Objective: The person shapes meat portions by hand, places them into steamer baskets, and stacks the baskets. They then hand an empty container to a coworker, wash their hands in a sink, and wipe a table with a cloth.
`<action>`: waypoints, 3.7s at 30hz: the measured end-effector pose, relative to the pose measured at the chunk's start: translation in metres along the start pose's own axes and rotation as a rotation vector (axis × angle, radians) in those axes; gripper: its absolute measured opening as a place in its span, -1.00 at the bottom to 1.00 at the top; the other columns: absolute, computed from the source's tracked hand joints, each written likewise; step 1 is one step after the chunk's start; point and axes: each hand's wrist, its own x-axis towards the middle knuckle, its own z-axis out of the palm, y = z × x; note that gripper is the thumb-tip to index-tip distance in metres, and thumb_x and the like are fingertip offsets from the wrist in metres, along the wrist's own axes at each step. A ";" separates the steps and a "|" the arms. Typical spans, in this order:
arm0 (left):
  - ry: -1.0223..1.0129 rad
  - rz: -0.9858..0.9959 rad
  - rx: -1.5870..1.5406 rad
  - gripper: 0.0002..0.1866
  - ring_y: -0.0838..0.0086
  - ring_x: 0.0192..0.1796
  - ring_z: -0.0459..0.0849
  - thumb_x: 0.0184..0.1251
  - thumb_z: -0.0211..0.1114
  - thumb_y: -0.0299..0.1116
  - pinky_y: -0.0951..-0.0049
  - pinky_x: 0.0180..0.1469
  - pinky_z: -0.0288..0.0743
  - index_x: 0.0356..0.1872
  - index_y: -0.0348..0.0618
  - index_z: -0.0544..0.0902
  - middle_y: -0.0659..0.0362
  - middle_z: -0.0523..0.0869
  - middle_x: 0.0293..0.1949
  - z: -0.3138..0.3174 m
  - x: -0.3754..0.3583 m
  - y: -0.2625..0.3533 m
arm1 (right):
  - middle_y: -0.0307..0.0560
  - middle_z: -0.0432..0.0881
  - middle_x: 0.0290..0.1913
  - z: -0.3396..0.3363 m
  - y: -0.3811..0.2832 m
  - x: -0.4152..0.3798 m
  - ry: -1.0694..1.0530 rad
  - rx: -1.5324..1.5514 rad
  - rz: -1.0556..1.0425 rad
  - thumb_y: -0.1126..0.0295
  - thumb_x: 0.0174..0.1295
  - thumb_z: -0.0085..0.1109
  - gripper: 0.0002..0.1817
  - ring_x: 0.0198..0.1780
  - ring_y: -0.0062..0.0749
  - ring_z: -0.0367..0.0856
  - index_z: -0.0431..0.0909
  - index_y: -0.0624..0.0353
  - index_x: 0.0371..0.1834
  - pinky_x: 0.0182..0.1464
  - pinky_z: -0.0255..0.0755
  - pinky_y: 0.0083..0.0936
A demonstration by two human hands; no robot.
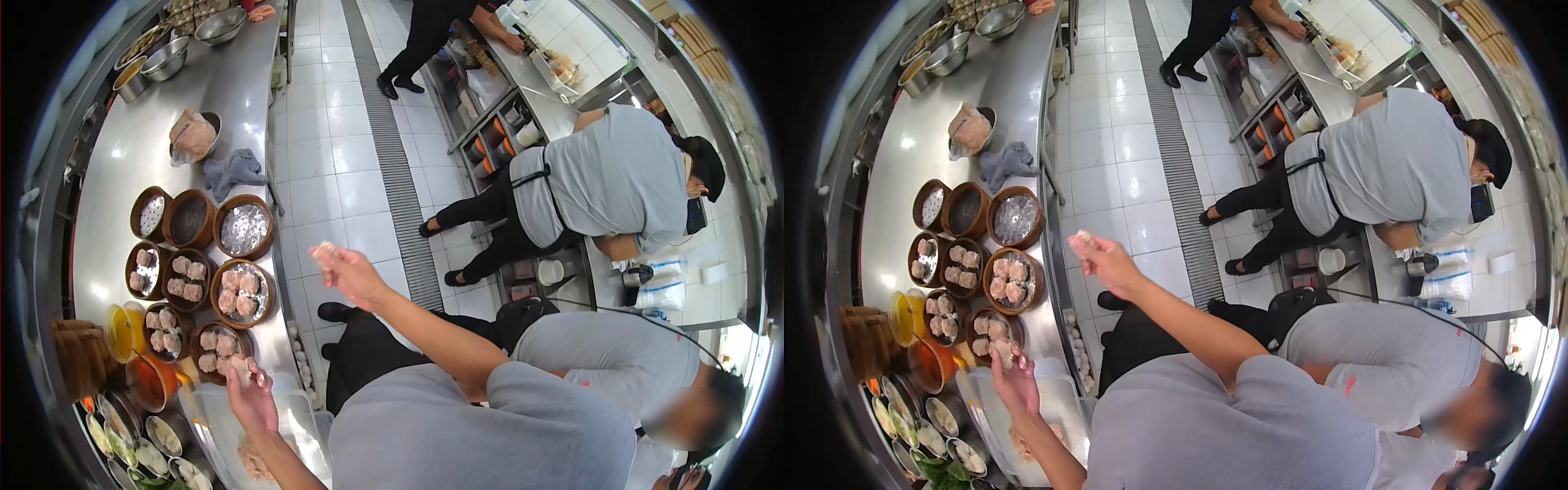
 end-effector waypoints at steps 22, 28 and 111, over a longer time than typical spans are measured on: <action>0.047 0.158 0.612 -0.62 0.64 -0.17 0.57 0.55 0.21 -0.22 0.59 -0.10 0.46 0.21 -0.25 0.58 0.26 0.70 -0.08 0.021 0.003 0.007 | -0.17 0.60 -0.09 0.034 -0.018 0.034 -0.099 -0.168 -0.045 0.36 0.49 0.14 -0.67 -0.13 -0.53 0.56 0.49 0.31 0.21 -0.08 0.50 -0.50; 0.200 0.203 0.613 -0.56 0.62 0.06 0.60 0.35 0.44 -0.42 0.55 0.17 0.48 0.22 -0.25 0.61 0.25 0.66 0.04 0.006 0.004 0.035 | -0.14 0.61 -0.05 0.084 -0.021 0.089 -0.232 -0.401 -0.036 0.34 0.44 0.22 -0.62 -0.12 -0.48 0.60 0.50 0.28 0.23 0.01 0.55 -0.47; 0.463 -0.164 0.579 -0.43 0.49 0.03 0.63 0.49 0.22 0.01 0.28 0.01 0.45 0.38 -0.06 0.45 0.25 0.64 0.16 -0.247 -0.174 0.044 | 0.15 0.69 -0.05 0.147 0.278 -0.154 -0.240 -0.767 0.000 0.23 -0.05 0.53 -0.18 0.00 -0.06 0.69 0.32 0.28 0.27 0.07 0.58 -0.24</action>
